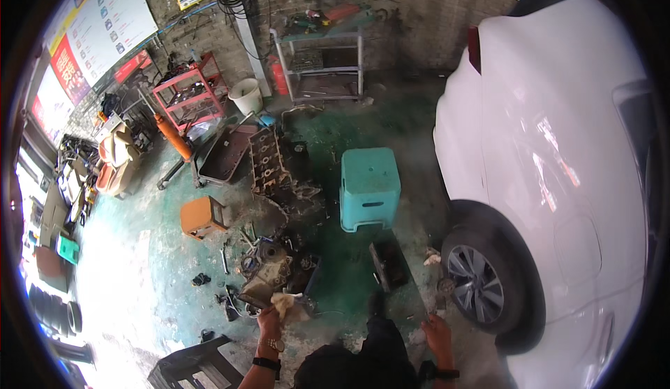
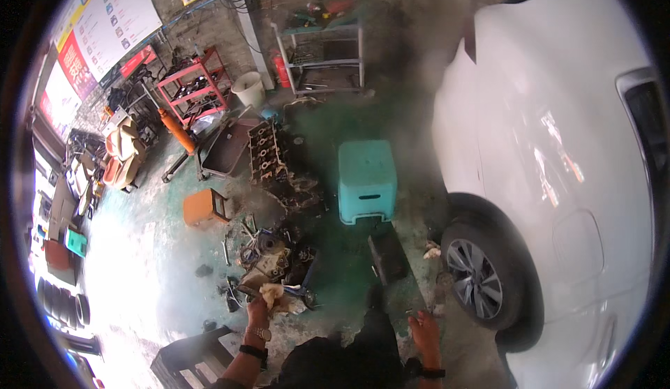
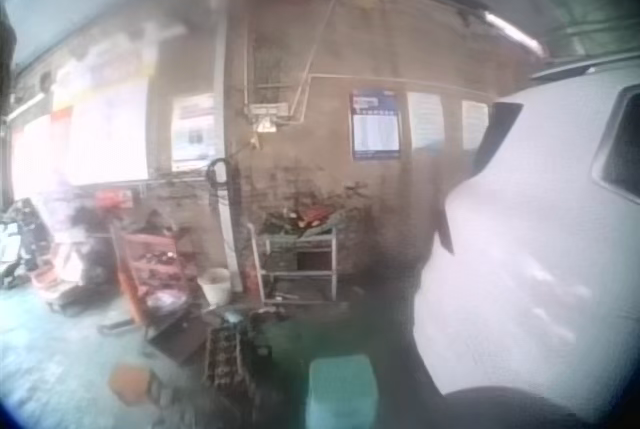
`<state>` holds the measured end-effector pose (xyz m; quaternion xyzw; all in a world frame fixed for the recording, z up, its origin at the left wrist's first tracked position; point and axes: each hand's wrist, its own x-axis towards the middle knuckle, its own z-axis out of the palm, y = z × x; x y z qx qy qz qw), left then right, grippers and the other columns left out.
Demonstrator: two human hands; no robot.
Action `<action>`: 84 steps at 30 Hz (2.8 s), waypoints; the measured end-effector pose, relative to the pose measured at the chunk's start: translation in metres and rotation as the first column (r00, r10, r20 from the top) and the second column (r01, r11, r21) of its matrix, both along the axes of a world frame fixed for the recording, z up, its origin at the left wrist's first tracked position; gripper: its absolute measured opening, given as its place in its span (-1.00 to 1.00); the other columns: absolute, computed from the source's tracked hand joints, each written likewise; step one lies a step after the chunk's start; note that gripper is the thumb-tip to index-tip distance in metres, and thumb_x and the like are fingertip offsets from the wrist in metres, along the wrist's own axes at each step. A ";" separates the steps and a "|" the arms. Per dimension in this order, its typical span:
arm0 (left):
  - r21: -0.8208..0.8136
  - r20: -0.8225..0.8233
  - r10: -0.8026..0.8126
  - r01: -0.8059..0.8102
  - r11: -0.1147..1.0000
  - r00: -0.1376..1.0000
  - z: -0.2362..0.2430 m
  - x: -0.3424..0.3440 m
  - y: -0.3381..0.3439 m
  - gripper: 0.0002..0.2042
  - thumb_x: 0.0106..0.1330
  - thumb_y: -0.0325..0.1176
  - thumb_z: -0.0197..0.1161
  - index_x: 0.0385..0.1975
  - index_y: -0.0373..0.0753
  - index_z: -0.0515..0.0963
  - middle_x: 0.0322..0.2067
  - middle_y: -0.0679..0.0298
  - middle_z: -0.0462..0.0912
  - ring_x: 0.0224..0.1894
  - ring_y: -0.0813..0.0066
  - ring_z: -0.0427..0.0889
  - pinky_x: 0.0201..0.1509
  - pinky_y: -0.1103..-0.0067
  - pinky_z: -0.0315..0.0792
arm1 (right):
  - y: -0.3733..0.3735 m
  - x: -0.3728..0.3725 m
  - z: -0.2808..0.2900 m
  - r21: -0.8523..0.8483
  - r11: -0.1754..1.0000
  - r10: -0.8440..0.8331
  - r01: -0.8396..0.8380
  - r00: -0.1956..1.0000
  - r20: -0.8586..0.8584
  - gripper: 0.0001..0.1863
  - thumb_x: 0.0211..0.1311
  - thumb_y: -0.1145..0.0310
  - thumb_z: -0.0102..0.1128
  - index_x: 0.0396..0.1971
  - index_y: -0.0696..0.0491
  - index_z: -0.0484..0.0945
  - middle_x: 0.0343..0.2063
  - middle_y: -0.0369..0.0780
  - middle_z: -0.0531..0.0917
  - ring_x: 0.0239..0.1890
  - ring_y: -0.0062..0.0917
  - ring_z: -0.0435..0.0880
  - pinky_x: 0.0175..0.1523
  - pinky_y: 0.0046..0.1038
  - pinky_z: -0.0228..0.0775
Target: The person sits on a low stool and works on a disassembled engine block resting on their lap. They wipe the surface with a cloth, then use a ratchet with a socket to loosen and remove bolts from the cylinder head. The removed bolts are placed into a nearby tray.
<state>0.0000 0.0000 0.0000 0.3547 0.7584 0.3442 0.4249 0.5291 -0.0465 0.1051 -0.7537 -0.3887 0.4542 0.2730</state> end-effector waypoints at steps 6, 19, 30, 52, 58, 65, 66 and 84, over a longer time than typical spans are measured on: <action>-0.366 0.029 0.471 -0.429 0.826 0.882 0.014 0.017 -0.069 -0.69 0.31 -0.10 0.25 -0.33 -0.27 0.68 -0.48 0.21 0.69 -0.51 0.40 0.61 -0.44 0.48 0.48 | 0.163 0.023 0.054 -0.092 0.967 0.235 -0.239 0.971 -0.052 -0.36 0.35 0.05 0.23 0.24 0.19 0.41 -0.03 -0.02 0.66 -0.06 -0.20 0.68 -0.08 -0.19 0.56; -0.537 -0.010 0.738 -0.627 0.565 0.674 0.033 0.080 -0.009 -0.55 0.45 -0.04 0.02 -0.26 -0.36 0.65 -0.38 0.21 0.70 -0.50 0.36 0.63 -0.54 0.42 0.49 | 0.386 0.020 0.016 -0.126 0.863 0.505 -0.489 0.840 0.200 -0.56 0.32 0.20 0.25 0.07 0.19 0.53 -0.07 0.01 0.66 0.01 -0.22 0.66 0.02 -0.16 0.52; -0.177 0.293 0.554 -0.525 0.832 0.779 0.077 -0.042 0.296 -0.61 0.45 -0.09 0.07 -0.28 -0.36 0.62 -0.37 0.24 0.69 -0.43 0.44 0.61 -0.39 0.49 0.49 | 0.490 -0.001 -0.125 -0.427 0.643 0.759 -0.635 0.600 0.252 -0.60 0.32 0.21 0.10 -0.71 0.03 0.37 -0.72 -0.16 0.37 -0.62 -0.29 0.37 -0.39 -0.11 0.25; -0.500 0.175 0.979 -0.846 0.184 0.109 0.030 -0.014 0.266 -0.71 0.41 -0.19 0.12 -0.31 -0.32 0.59 -0.54 0.15 0.64 -0.60 0.28 0.61 -0.55 0.34 0.52 | 0.860 -0.244 0.082 0.155 0.901 0.434 -0.405 0.828 -0.356 -0.71 0.40 0.28 0.19 0.00 0.11 0.57 -0.14 -0.27 0.67 -0.19 -0.60 0.67 -0.13 -0.55 0.49; -0.382 0.040 0.944 -0.869 0.316 0.326 -0.003 -0.005 0.326 -0.70 0.34 -0.10 0.16 -0.36 -0.24 0.60 -0.64 0.23 0.58 -0.71 0.27 0.55 -0.67 0.37 0.37 | 0.907 -0.360 0.065 0.087 0.586 0.788 -0.806 0.542 -0.291 -0.67 0.36 0.29 0.24 0.03 0.14 0.57 -0.11 -0.23 0.69 -0.11 -0.53 0.67 0.00 -0.48 0.50; -0.170 0.415 0.905 -0.985 -0.022 -0.092 0.042 0.024 0.492 -0.70 0.45 -0.19 0.11 -0.24 -0.33 0.60 -0.36 0.27 0.67 -0.37 0.49 0.66 -0.37 0.55 0.53 | 0.967 -0.457 -0.058 -0.163 -0.076 0.963 -0.984 -0.030 -0.269 -0.58 0.29 0.25 0.29 0.04 0.19 0.56 -0.06 -0.08 0.69 -0.02 -0.37 0.69 0.06 -0.38 0.52; -0.194 0.442 0.890 -0.981 -0.027 -0.112 0.046 0.032 0.515 -0.71 0.45 -0.19 0.12 -0.24 -0.34 0.60 -0.36 0.28 0.67 -0.36 0.52 0.64 -0.34 0.56 0.52 | 0.964 -0.451 -0.071 -0.206 -0.136 0.954 -0.969 -0.072 -0.292 -0.57 0.29 0.25 0.29 0.05 0.20 0.56 -0.06 -0.06 0.69 -0.02 -0.34 0.69 0.06 -0.37 0.52; -0.698 -0.057 0.980 -0.709 0.098 0.191 -0.191 0.192 0.628 -0.63 0.37 -0.11 0.17 -0.31 -0.39 0.62 -0.43 0.17 0.66 -0.41 0.31 0.62 -0.34 0.40 0.46 | 0.884 -0.325 -0.339 -0.467 -0.620 0.775 -0.631 -0.585 -0.238 -0.65 0.33 0.09 0.12 -0.13 0.08 0.59 -0.27 -0.10 0.66 -0.18 -0.13 0.62 -0.06 -0.08 0.43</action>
